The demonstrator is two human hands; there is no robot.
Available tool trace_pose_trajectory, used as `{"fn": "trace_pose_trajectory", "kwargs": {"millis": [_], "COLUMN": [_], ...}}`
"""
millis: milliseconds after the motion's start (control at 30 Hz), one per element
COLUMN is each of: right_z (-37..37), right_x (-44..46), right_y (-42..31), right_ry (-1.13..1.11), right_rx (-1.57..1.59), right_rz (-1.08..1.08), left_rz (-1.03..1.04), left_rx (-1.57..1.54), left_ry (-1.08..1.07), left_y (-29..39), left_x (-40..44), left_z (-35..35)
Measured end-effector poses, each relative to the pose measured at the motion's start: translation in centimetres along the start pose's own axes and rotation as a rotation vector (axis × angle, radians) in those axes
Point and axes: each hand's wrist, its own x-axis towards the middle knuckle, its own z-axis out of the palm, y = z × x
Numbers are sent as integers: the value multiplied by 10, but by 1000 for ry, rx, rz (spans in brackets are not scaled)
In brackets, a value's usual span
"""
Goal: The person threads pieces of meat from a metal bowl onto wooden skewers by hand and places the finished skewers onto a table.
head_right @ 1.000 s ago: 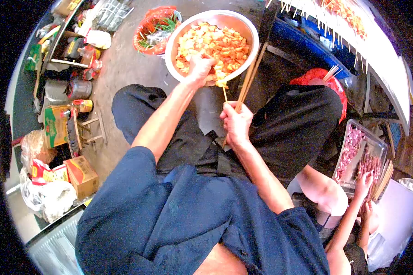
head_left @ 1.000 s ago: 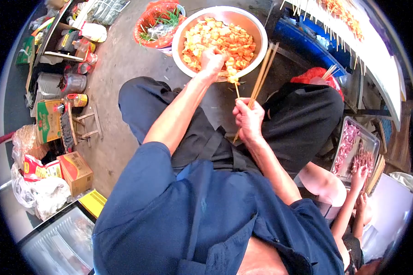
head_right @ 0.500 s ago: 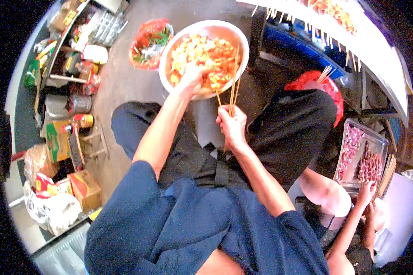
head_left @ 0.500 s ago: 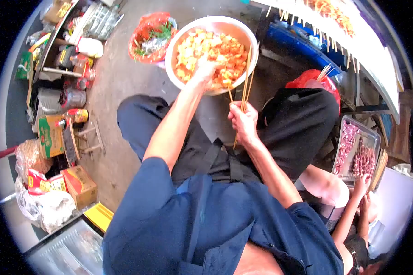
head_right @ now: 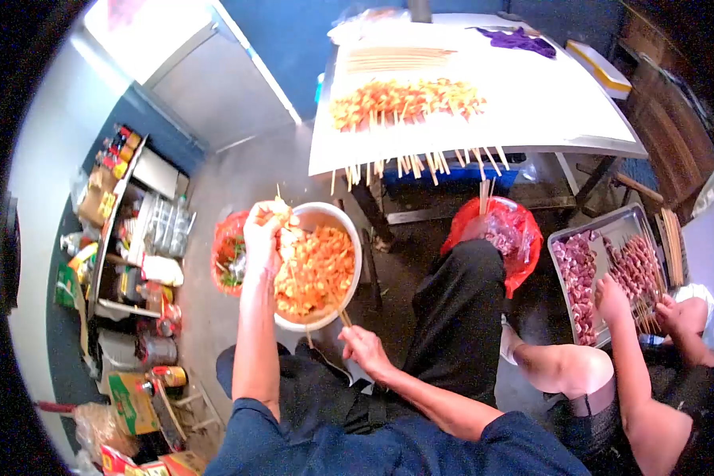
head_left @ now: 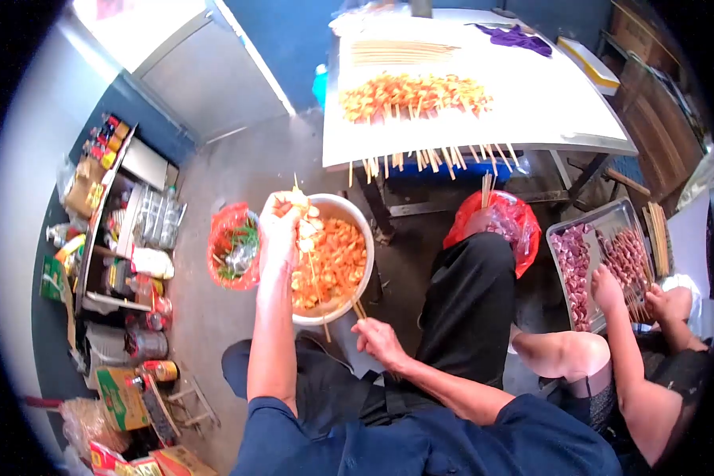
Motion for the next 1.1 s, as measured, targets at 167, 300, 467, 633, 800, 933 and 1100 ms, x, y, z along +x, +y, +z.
{"fn": "trace_pose_trajectory", "kwargs": {"millis": [167,300,467,633,800,933,1100], "right_z": [0,-2,0,-8,-13,-9,-6], "right_x": [-1,-2,-4,-1,-1,0,5], "right_y": [-2,-1,-6,-14,-14,-10,0], "right_ry": [-23,48,107,4,-19,29,166], "right_rx": [-112,-164,-138,-108,6,67,17], "right_rz": [26,-17,-43,19,83,69,-17], "left_rz": [-102,-132,-100,-84,176,427,294], "left_rx": [171,275,332,641,668,592,500], "left_ry": [-242,-378,-397,-425,-461,-339,-24], "left_y": [44,46,20,-6,10,47,42], "left_x": [51,108,187,220,193,145,73], "left_z": [88,157,236,282,260,194,54]}}
